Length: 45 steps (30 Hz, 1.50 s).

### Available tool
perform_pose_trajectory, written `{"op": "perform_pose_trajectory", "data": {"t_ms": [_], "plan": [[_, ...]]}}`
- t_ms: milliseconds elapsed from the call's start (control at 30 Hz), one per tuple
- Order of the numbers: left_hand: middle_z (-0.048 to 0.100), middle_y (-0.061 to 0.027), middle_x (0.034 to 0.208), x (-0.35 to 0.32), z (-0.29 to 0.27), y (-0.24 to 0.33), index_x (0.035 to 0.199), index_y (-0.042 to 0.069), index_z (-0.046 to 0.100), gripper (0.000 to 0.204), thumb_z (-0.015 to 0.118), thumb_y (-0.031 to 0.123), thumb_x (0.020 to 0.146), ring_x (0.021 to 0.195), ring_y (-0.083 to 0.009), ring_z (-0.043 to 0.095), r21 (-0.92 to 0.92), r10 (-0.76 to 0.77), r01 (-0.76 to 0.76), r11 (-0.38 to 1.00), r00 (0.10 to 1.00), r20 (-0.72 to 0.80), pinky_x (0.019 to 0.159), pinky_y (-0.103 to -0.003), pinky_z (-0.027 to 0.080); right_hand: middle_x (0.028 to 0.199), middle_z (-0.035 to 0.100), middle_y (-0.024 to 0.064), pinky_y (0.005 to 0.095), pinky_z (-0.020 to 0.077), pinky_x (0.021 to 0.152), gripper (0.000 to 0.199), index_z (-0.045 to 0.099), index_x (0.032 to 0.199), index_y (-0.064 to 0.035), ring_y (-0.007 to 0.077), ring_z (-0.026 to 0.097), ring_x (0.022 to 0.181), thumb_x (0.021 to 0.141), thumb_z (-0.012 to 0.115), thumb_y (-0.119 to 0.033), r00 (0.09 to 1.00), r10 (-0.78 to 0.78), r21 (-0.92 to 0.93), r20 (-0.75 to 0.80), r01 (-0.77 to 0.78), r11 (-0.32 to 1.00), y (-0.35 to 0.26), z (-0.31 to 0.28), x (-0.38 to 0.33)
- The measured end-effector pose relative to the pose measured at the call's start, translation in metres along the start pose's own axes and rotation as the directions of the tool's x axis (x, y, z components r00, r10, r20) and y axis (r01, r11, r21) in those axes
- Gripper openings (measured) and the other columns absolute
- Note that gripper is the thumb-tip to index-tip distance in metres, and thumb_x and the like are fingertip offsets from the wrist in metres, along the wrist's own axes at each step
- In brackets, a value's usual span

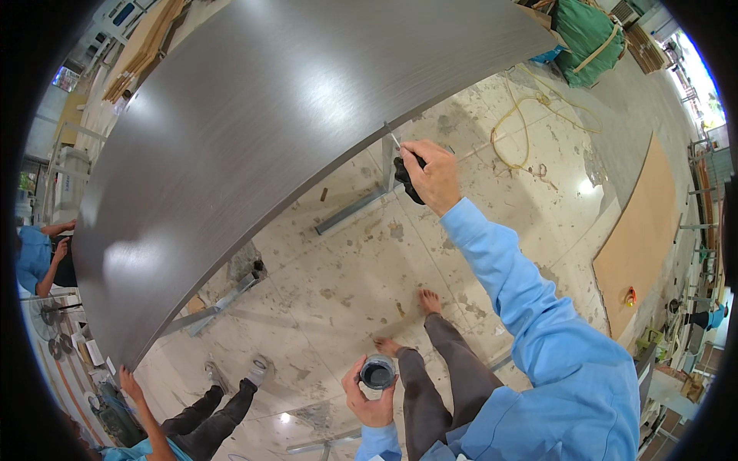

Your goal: The person applies a dark substance to the edge of a large gray tabletop using a small cloth, holding a container in the other hand. They move along the edge, repeatedly dabbing the cloth and working on different sections of the tabletop perimeter.

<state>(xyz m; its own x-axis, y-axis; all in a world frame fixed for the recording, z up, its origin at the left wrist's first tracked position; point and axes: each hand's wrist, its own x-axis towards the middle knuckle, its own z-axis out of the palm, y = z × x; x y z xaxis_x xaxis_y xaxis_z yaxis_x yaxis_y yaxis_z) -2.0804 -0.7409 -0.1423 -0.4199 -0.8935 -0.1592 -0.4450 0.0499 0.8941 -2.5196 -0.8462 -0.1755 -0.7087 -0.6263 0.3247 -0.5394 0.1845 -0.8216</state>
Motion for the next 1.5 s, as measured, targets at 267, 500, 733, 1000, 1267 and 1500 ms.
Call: {"op": "perform_pose_trajectory", "data": {"t_ms": [267, 500, 733, 1000, 1267, 1500], "plan": [[0.065, -0.018, 0.139, -0.003, -0.008, -0.004, 0.138, 0.0, 0.058, 0.077, 0.095, 0.002, 0.07, 0.127, -0.0288, 0.063, 0.01, 0.011, -0.011, 1.0, 1.0, -0.027, 0.113, -0.042, 0.048, 0.098, 0.077, 0.0211, 0.04, 0.0571, 0.083, 0.02, 0.077, 0.105, 0.0008, 0.0373, 0.075, 0.092, 0.098, 0.068, -0.015, 0.995, -0.014, -0.026, -0.103, 0.012, 1.0, 0.007, 0.0, -0.001], [0.065, -0.0177, 0.139, -0.007, -0.012, -0.008, 0.138, 0.0, 0.058, 0.077, 0.096, 0.003, 0.07, 0.127, -0.0289, 0.063, -0.016, 0.017, -0.017, 1.0, 0.999, -0.05, 0.113, -0.042, 0.048, 0.095, 0.078, 0.0194, 0.0379, 0.0567, 0.079, 0.02, 0.079, 0.106, -0.0015, 0.0339, 0.076, 0.088, 0.098, 0.069, -0.017, 0.924, 0.14, 0.01, -0.356, -0.146, 0.989, 0.007, -0.007, 0.008], [0.065, -0.0172, 0.139, -0.008, -0.012, -0.009, 0.137, 0.0, 0.059, 0.077, 0.095, 0.001, 0.07, 0.127, -0.0287, 0.063, -0.011, 0.009, -0.01, 1.0, 0.999, -0.05, 0.112, -0.041, 0.049, 0.094, 0.078, 0.0118, 0.0337, 0.0567, 0.078, 0.014, 0.078, 0.101, 0.0015, 0.022, 0.074, 0.082, 0.094, 0.074, -0.01, 0.993, -0.086, 0.004, -0.081, 0.086, 0.996, -0.016, 0.02, -0.011], [0.065, -0.0161, 0.138, -0.01, -0.017, -0.009, 0.137, 0.0, 0.06, 0.077, 0.096, 0.001, 0.069, 0.125, -0.0278, 0.063, -0.017, -0.002, 0.001, 1.0, 0.997, -0.078, 0.112, -0.041, 0.048, 0.093, 0.076, 0.0168, 0.0388, 0.0566, 0.078, 0.014, 0.077, 0.099, -0.0012, 0.0349, 0.073, 0.086, 0.09, 0.077, -0.011, 0.979, -0.048, -0.027, -0.2, 0.044, 0.999, -0.032, 0.032, -0.019], [0.065, -0.0154, 0.138, -0.015, -0.028, -0.014, 0.136, 0.001, 0.06, 0.076, 0.095, 0.0, 0.068, 0.125, -0.0277, 0.063, 0.01, 0.005, -0.004, 1.0, 0.994, -0.108, 0.112, -0.041, 0.048, 0.098, 0.077, 0.0174, 0.0377, 0.0573, 0.081, 0.013, 0.077, 0.1, -0.0008, 0.0322, 0.075, 0.09, 0.093, 0.075, -0.011, 0.95, 0.051, -0.037, -0.307, -0.066, 0.997, -0.025, 0.03, -0.017], [0.065, -0.016, 0.14, -0.017, -0.034, -0.02, 0.137, 0.001, 0.059, 0.077, 0.094, -0.002, 0.068, 0.126, -0.0287, 0.063, 0.003, 0.008, -0.008, 1.0, 0.994, -0.109, 0.112, -0.041, 0.048, 0.099, 0.078, 0.0184, 0.0385, 0.0577, 0.081, 0.015, 0.078, 0.103, 0.0001, 0.0344, 0.075, 0.089, 0.095, 0.073, -0.012, 0.992, -0.129, 0.031, 0.004, 0.129, 0.991, -0.037, 0.047, -0.025]]}}
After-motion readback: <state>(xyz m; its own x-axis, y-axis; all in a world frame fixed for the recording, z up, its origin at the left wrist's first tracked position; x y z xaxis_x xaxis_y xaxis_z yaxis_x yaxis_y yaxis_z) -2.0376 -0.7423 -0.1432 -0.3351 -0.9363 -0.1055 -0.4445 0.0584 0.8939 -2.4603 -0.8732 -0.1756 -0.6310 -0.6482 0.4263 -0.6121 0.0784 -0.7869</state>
